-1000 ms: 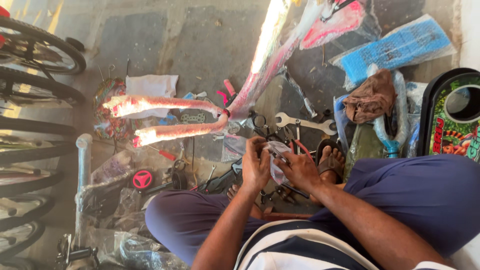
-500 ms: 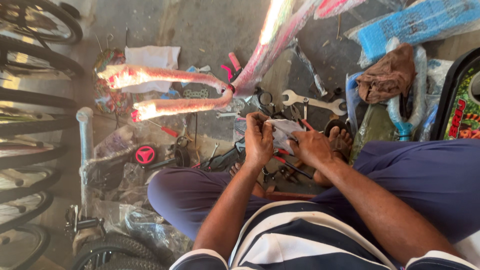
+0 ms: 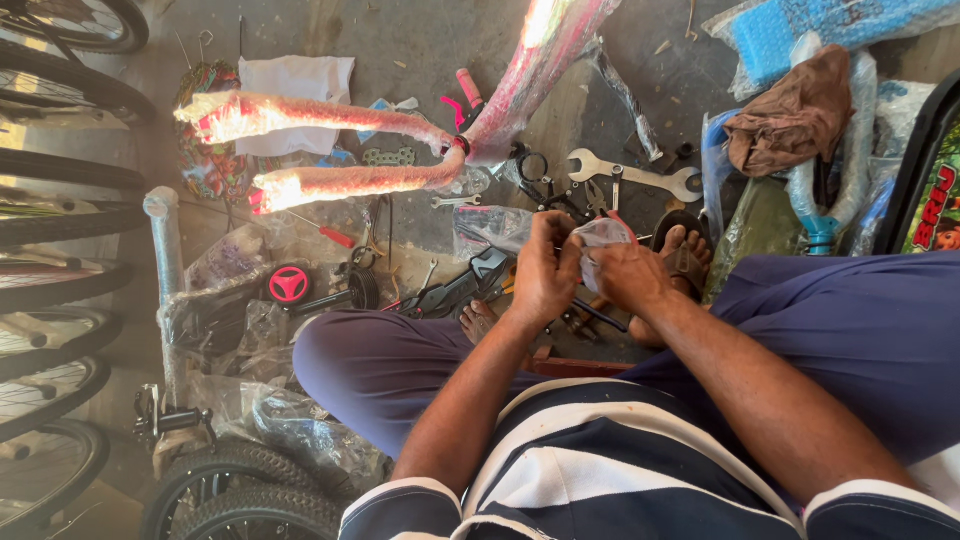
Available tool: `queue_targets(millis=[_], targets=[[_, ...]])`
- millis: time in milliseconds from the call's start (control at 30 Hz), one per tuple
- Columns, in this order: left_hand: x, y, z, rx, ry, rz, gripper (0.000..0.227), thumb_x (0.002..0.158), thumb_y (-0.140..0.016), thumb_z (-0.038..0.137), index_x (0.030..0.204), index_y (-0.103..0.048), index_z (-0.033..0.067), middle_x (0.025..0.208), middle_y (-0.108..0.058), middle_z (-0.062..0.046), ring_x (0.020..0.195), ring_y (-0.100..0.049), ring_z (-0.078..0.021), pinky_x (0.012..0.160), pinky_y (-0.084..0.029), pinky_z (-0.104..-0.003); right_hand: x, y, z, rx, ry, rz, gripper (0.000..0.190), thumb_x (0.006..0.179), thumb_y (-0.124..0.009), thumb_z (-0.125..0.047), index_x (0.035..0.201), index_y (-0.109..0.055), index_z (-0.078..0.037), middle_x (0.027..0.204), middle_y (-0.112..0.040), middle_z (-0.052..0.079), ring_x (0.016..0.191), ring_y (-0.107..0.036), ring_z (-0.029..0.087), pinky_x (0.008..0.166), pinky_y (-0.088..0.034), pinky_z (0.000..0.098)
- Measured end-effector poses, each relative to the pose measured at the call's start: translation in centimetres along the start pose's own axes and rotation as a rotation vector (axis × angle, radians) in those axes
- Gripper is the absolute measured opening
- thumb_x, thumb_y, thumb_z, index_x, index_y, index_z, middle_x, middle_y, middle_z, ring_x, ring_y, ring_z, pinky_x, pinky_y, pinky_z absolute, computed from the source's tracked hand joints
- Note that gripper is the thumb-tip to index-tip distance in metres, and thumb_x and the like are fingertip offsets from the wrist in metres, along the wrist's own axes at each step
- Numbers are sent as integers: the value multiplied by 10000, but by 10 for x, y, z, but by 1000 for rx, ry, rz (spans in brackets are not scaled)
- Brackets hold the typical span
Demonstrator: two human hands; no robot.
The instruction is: The person sits on the floor and unpacks several bicycle components from plastic bags. They use a screwdriver to adjust a black part and then attach a wrapped handlebar to the bicycle frame.
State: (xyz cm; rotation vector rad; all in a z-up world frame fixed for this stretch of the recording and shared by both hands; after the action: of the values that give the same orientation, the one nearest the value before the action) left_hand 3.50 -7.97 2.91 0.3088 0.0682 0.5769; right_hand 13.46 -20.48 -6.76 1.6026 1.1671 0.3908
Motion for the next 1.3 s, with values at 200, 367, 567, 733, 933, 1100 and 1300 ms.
queue_targets(millis=[200, 367, 567, 733, 933, 1100, 1300], targets=[[-11, -3, 8, 43, -116, -78, 236, 1029, -631, 87, 1239, -534, 44, 998, -712, -130, 895, -720, -240, 802, -580, -361, 1, 6, 1, -51, 3, 42, 228, 875, -655, -162, 1082, -751, -150, 889, -761, 137, 778, -742, 275, 741, -614, 432], [2, 45, 15, 113, -179, -143, 472, 951, -747, 173, 1339, -501, 65, 1235, -694, -140, 1105, -709, -277, 920, -597, -387, -12, 58, 5, 485, -262, 128, 228, 904, -701, -160, 1118, -704, -82, 886, -759, 144, 747, -742, 280, 727, -598, 448], [28, 122, 5, 1056, -298, -183, 1117, 448, -945, 295, 1447, -494, 79, 1387, -509, -253, 1234, -535, -507, 961, -434, -575, -47, 129, 23, 968, 94, 283, 153, 896, -717, -110, 1031, -729, -39, 914, -728, 65, 798, -675, 150, 713, -550, 326], [38, 171, -20, 1180, -310, -197, 699, 696, -750, 102, 1369, -564, 108, 1368, -529, -145, 1138, -603, -383, 904, -524, -444, -67, 158, 31, 1349, -34, 214, 187, 893, -729, -97, 1074, -718, -52, 898, -690, 0, 742, -609, 110, 633, -499, 280], [36, 224, -39, 1234, -292, -287, 226, 907, -597, 28, 1108, -683, 85, 1095, -656, -73, 1015, -650, -299, 830, -555, -432, -60, 166, 31, 1238, -54, 305, 149, 939, -726, -80, 1084, -752, -61, 983, -743, 34, 833, -659, 109, 746, -541, 278], [28, 281, -66, 1254, -281, -197, 176, 892, -606, 40, 1037, -687, 99, 1082, -660, -104, 1051, -654, -316, 829, -550, -434, -58, 166, 29, 883, -151, 418, 162, 917, -737, -46, 1076, -762, -56, 960, -757, 53, 830, -692, 97, 737, -553, 267], [-16, 425, -138, 1579, 306, -251, 221, 899, -595, 78, 1014, -775, 130, 1123, -705, -145, 1049, -696, -353, 874, -560, -478, -70, 183, 36, 707, -259, 535, 129, 955, -755, -52, 1081, -780, -44, 924, -738, 95, 785, -664, 146, 668, -525, 315]])
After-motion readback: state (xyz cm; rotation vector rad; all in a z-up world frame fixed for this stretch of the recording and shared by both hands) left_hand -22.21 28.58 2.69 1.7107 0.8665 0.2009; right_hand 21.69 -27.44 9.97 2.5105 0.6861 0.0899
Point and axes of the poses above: each hand's wrist, its own x-axis towards the middle knuckle, its own y-axis out of the back of the hand, z = x × y, the point moved 1 cm from there along x, towards the middle knuckle
